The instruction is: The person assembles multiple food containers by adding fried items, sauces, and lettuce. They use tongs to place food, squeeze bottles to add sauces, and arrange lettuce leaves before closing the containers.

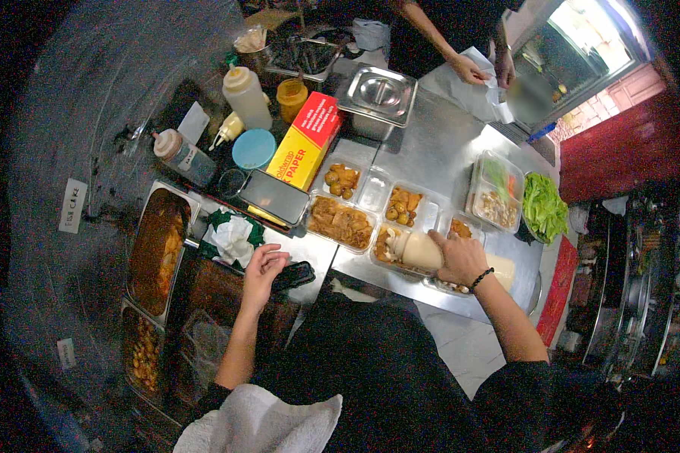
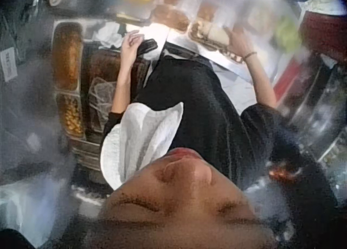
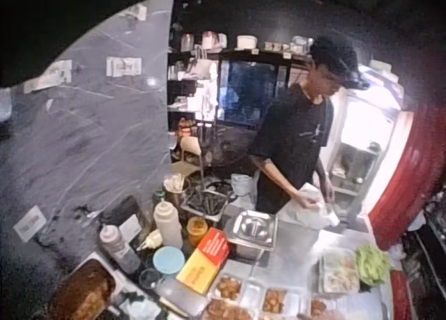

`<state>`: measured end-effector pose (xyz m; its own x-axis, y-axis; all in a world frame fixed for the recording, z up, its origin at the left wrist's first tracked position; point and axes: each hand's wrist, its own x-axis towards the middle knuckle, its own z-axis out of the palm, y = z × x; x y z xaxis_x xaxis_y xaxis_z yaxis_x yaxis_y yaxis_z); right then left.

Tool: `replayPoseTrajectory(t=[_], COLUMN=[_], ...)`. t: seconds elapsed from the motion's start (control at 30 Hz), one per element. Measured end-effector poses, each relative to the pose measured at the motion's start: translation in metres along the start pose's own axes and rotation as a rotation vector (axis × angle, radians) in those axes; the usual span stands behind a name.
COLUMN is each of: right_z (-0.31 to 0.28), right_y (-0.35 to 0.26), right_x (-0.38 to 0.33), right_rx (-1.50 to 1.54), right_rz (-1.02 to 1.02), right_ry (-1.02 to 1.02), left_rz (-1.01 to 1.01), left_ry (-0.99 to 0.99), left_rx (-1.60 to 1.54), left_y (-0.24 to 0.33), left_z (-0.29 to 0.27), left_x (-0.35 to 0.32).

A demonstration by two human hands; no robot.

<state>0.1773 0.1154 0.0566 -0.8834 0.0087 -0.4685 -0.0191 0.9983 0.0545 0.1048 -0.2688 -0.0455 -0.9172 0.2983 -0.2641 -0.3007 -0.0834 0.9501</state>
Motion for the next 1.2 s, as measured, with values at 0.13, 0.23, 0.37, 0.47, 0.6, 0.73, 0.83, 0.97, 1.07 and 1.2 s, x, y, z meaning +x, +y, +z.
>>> replayPoseTrajectory(t=[0.13, 0.23, 0.37, 0.47, 0.6, 0.73, 0.83, 0.97, 1.07, 1.2], right_z=[-0.017, -0.011, -0.022, -0.026, -0.034, -0.04, -0.037, -0.038, -0.032, -0.025], right_y=[-0.024, -0.028, -0.038, -0.049, -0.061, -0.077, -0.079, -0.093, -0.084, -0.068], right_x=[0.018, 0.035, 0.045, 0.045, 0.059, 0.066, 0.083, 0.082, 0.088, 0.073], right_rx=[-0.034, -0.1, -0.159, -0.154, -0.142, -0.151, -0.137, -0.179, -0.083, 0.279], right_rz=[-0.063, -0.032, -0.038, -0.076, -0.075, -0.12, -0.09, -0.14, -0.117, -0.105], right_ry=[-0.008, 0.019, 0.043, 0.026, 0.087, 0.094, 0.193, 0.121, 0.25, 0.244], left_rz=[-0.02, -0.015, 0.016, 0.026, 0.032, 0.022, 0.032, 0.036, 0.023, 0.0], left_ry=[0.017, 0.023, 0.048, 0.058, 0.058, 0.075, 0.101, 0.135, 0.155, 0.181], left_rx=[-0.028, -0.031, -0.039, -0.064, -0.083, -0.11, -0.102, -0.087, -0.108, -0.118], left_y=[0.0, -0.001, -0.004, -0.009, -0.007, -0.007, -0.012, -0.02, -0.024, -0.02], left_z=[-0.009, -0.013, -0.023, -0.031, -0.035, -0.037, -0.042, -0.049, -0.046, -0.041], left_x=[-0.006, -0.009, -0.015, -0.019, -0.025, -0.031, -0.035, -0.039, -0.042, -0.048])
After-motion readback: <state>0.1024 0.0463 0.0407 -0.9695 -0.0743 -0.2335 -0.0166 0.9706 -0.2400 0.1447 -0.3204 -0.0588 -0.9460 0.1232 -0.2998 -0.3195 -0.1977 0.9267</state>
